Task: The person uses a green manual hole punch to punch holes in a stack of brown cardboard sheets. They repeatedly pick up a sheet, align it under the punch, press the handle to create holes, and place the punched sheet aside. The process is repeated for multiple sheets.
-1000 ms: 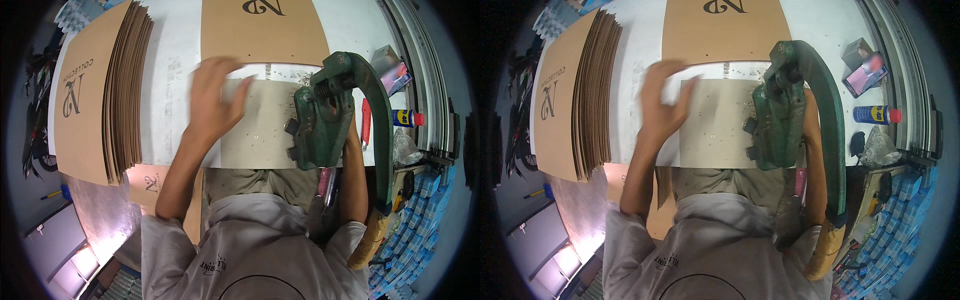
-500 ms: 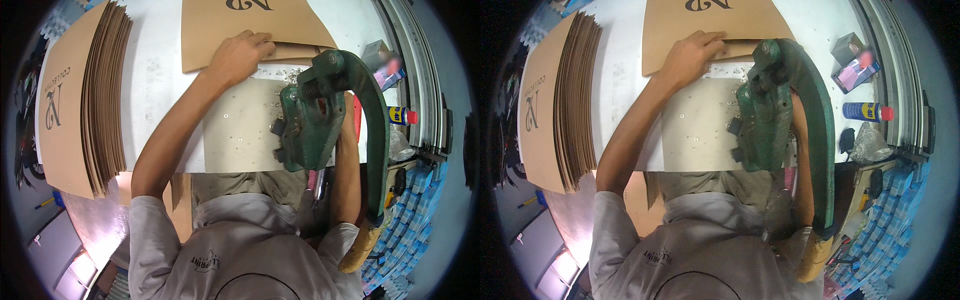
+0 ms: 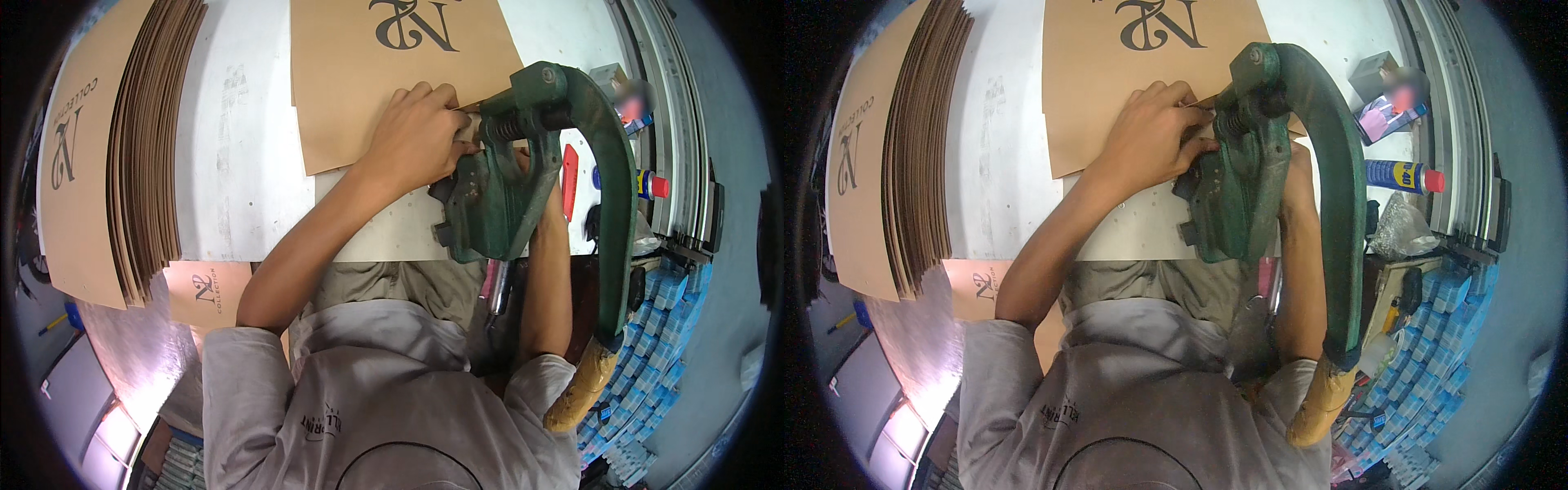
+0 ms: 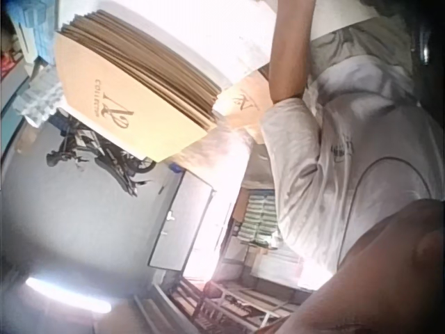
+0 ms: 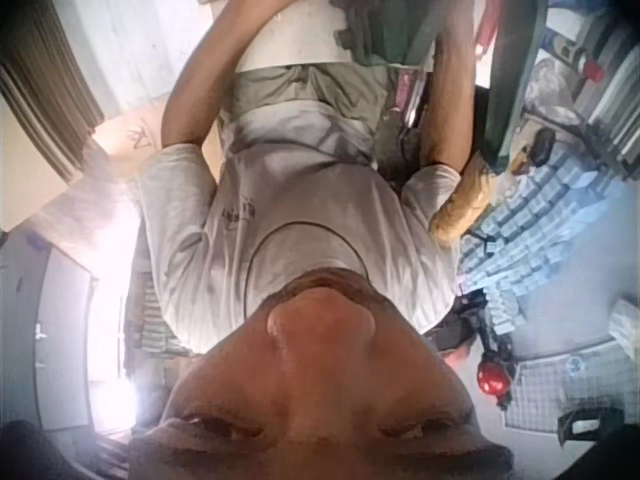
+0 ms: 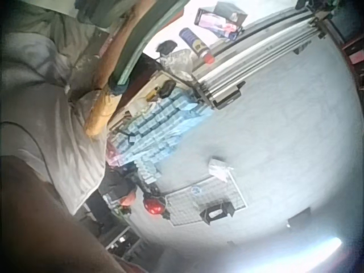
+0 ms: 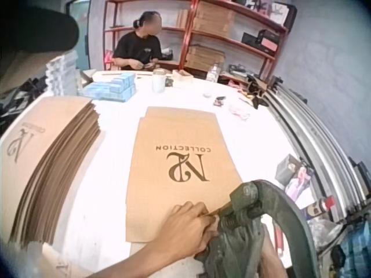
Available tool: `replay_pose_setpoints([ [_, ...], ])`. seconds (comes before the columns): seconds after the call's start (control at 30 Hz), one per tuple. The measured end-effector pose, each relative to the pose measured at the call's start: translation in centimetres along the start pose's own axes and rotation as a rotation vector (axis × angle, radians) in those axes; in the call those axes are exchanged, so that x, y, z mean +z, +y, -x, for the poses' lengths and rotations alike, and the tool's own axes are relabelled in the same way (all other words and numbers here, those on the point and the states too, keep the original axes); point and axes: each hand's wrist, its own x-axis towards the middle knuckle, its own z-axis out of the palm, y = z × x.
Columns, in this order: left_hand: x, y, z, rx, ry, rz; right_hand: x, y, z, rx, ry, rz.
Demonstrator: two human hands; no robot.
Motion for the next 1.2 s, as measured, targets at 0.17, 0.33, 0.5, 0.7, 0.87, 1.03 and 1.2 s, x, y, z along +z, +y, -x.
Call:
replay_pose_setpoints([
  [0.17, 0.8, 0.0, -0.7, 0.068, -0.004, -0.01, -7.1, -4.9, 5.2, -0.299, 0.13, 0.56],
  [0.33, -0.2, -0.5, 0.6, 0.034, -0.007, -0.04, -5.8, -10.7, 14.4, -0.888, 0.08, 0.719],
  [0.5, 0.4, 0.1, 0.4, 0.032, -0.038, -0.011, -1.2, -3.2, 17.2, -0.934, -0.165, 1.133],
  [0.7, 0.1, -0.6, 0.7, 0.053, -0.036, -0.056, -2.7, -12.1, 17.8, -0.888, -0.191, 0.233],
  [0.87, 0.4, -2.6, -2.1, 0.105, 0.006, -0.165, -6.7, -3.2, 6.0, -0.294, 0.234, 0.629],
  [1.03, 1.1, -3.7, -1.8, 0.16, 0.069, -0.183, -4.5, 2.2, 3.4, -0.414, 0.098, 0.67],
  [1.2, -3.8, -4.9, 2.6, 0.158, 0.09, -0.094, -4.8, 3.8, 2.1, -0.423, 0.086, 0.659],
])
